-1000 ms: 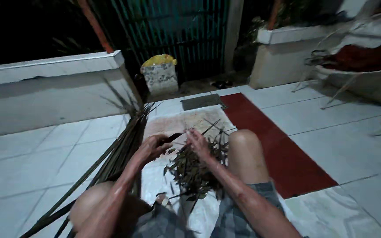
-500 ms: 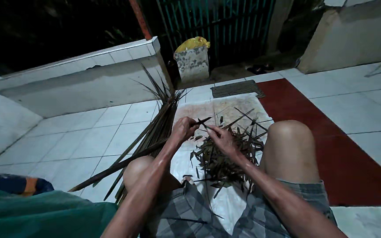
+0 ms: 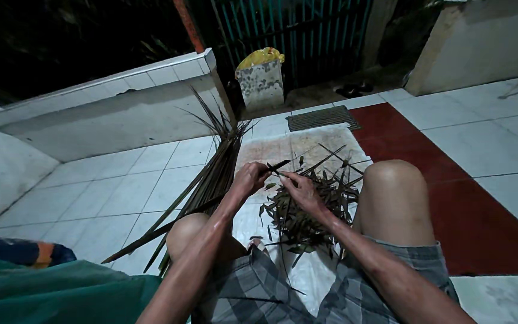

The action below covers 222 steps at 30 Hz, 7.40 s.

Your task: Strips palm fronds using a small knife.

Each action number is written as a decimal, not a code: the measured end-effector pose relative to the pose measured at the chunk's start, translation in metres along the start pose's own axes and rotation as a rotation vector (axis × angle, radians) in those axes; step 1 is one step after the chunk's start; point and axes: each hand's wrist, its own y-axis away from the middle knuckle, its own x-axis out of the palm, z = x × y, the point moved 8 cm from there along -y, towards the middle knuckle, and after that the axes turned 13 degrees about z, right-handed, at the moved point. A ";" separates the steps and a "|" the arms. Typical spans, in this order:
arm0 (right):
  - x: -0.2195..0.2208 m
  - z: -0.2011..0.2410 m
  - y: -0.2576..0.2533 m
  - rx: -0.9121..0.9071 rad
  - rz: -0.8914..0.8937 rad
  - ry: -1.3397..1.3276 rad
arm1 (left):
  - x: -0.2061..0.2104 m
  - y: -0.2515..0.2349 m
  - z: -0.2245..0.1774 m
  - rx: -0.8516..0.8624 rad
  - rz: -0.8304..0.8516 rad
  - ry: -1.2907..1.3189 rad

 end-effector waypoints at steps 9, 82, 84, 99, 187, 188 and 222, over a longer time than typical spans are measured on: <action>0.003 0.007 0.003 0.039 -0.048 0.021 | -0.003 0.002 -0.004 -0.048 -0.075 -0.125; -0.024 -0.050 0.003 0.146 -0.227 0.032 | -0.008 0.011 0.003 -0.042 -0.060 -0.187; -0.008 -0.037 0.001 0.063 -0.174 0.012 | -0.012 0.011 0.003 -0.022 -0.050 -0.114; -0.021 -0.041 -0.013 0.089 -0.207 -0.009 | -0.011 0.013 0.007 0.009 0.037 0.098; 0.005 -0.001 -0.015 0.219 -0.181 0.026 | -0.020 0.026 0.005 -0.110 -0.168 -0.119; 0.003 -0.004 -0.015 0.214 -0.185 0.023 | -0.019 0.023 0.008 -0.106 -0.167 -0.123; -0.040 -0.044 -0.010 0.291 -0.213 0.046 | -0.022 0.052 -0.020 -0.140 -0.125 -0.306</action>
